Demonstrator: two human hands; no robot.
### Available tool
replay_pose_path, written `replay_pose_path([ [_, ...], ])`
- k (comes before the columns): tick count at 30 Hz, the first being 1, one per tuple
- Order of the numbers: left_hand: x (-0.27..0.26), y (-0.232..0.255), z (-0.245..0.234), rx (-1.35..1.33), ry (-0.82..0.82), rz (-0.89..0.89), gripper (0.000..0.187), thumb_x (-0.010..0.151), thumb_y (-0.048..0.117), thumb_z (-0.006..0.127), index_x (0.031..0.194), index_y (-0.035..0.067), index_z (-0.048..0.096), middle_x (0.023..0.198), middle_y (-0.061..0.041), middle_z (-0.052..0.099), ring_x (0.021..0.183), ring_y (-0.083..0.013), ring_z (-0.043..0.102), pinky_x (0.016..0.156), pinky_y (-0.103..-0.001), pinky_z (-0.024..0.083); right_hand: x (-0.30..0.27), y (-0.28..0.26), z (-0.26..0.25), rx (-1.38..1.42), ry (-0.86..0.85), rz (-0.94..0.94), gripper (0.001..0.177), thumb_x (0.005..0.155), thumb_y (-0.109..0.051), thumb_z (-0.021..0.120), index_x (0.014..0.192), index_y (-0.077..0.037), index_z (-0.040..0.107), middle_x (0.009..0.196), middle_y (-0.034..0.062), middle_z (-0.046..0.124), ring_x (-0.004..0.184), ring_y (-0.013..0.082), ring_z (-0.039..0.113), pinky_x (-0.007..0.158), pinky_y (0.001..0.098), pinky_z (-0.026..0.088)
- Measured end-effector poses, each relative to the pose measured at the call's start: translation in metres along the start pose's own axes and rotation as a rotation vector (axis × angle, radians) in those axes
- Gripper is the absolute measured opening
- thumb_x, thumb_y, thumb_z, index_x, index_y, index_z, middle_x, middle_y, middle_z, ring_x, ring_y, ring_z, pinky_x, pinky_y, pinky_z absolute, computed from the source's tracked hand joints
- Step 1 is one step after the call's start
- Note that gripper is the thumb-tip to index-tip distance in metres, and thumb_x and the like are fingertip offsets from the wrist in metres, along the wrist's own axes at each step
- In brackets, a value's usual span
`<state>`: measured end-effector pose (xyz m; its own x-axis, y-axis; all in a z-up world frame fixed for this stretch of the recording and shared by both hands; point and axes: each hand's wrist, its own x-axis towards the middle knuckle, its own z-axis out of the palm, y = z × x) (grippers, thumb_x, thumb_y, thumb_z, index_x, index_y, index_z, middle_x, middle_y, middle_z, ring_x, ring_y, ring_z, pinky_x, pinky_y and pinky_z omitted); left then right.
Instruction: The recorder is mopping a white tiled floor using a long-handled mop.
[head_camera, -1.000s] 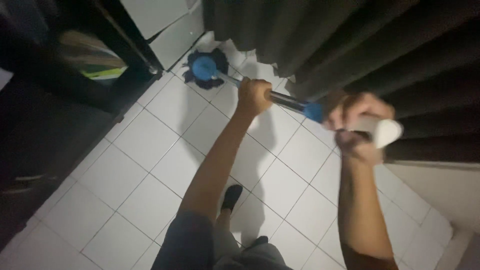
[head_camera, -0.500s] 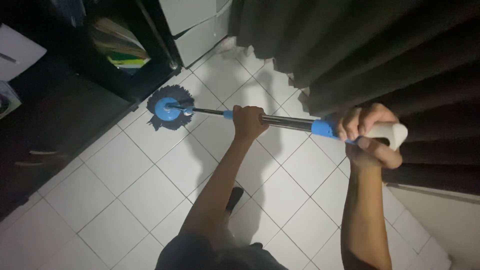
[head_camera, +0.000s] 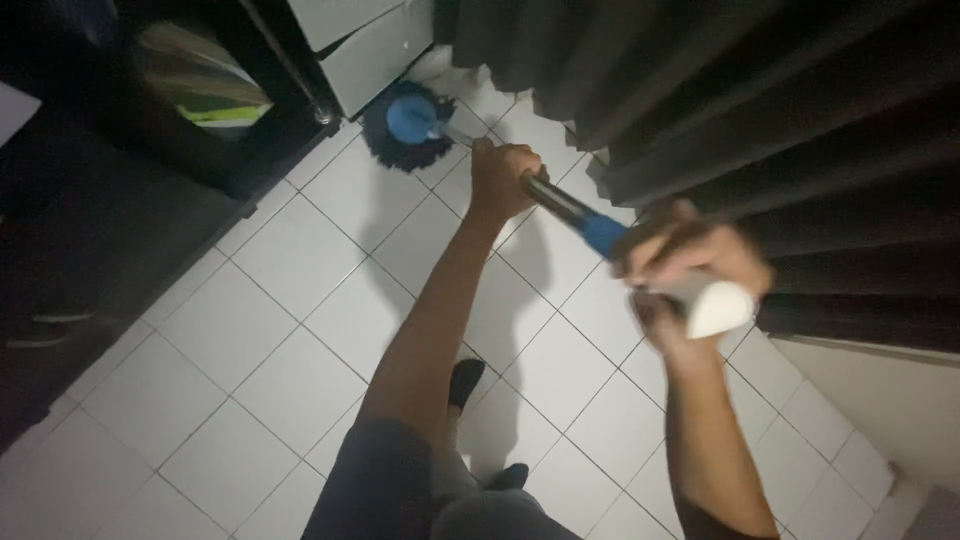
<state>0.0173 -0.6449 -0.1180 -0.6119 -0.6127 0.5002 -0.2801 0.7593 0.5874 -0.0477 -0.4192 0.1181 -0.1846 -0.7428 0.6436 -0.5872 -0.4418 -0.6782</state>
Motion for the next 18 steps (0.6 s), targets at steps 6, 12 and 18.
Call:
replay_pose_path([
  [6,-0.014,-0.024,0.012,0.01,-0.046,-0.009,0.035,0.078,0.034,0.075,0.055,0.017,0.054,0.054,-0.002,0.054,0.051,-0.0239,0.051,0.067,-0.044,0.037,-0.014,0.009,0.028,0.214,0.009,0.089,0.022,0.095,-0.018,0.076,0.086,-0.013,0.056,0.076,0.0004,0.064,0.071,0.0109,0.069,0.061,0.0244,0.06],
  [12,-0.012,0.012,-0.045,0.011,-0.072,-0.07,0.03,0.069,0.031,0.075,0.056,0.015,0.054,0.055,-0.005,0.054,0.054,-0.0263,0.05,0.072,-0.043,0.038,0.029,-0.004,0.008,0.557,-0.027,0.083,0.041,0.084,-0.041,0.081,0.086,-0.009,0.056,0.073,0.0021,0.056,0.063,0.0138,0.058,0.054,0.0247,0.054],
  [18,-0.038,0.015,-0.073,0.143,-0.128,-0.255,0.03,0.076,0.026,0.075,0.056,0.013,0.056,0.052,-0.005,0.054,0.049,-0.0261,0.046,0.072,-0.042,0.036,0.052,0.005,0.013,0.709,-0.136,0.012,0.031,0.077,-0.034,0.071,0.08,-0.01,0.052,0.066,0.0039,0.052,0.054,0.0112,0.051,0.048,0.0234,0.05],
])
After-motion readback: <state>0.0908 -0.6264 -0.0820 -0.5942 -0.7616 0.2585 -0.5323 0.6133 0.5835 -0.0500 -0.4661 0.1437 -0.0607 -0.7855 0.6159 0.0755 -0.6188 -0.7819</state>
